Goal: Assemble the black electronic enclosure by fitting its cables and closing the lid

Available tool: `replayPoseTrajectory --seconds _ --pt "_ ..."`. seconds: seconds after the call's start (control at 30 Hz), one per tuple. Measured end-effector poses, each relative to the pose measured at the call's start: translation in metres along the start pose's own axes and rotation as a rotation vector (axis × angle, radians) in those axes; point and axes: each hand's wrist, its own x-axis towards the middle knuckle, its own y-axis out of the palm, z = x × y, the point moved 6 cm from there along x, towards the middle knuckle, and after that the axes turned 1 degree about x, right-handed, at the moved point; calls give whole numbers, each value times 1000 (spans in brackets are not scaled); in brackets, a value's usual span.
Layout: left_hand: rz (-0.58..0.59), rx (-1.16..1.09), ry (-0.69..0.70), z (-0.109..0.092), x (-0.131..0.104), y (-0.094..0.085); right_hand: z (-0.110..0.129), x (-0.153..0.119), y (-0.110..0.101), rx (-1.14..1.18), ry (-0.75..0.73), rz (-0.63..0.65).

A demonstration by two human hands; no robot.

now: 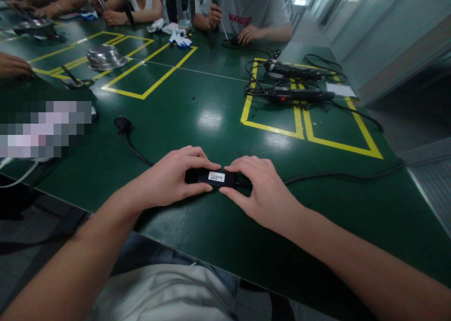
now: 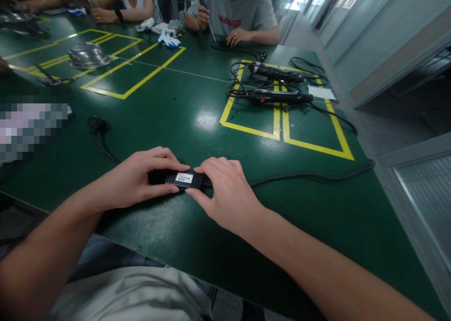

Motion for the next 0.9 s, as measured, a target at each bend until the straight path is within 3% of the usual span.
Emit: replayPoseTrajectory --seconds 0.9 --pt "24 -17 -9 -1 -1 -3 3 -2 3 -6 -37 -37"
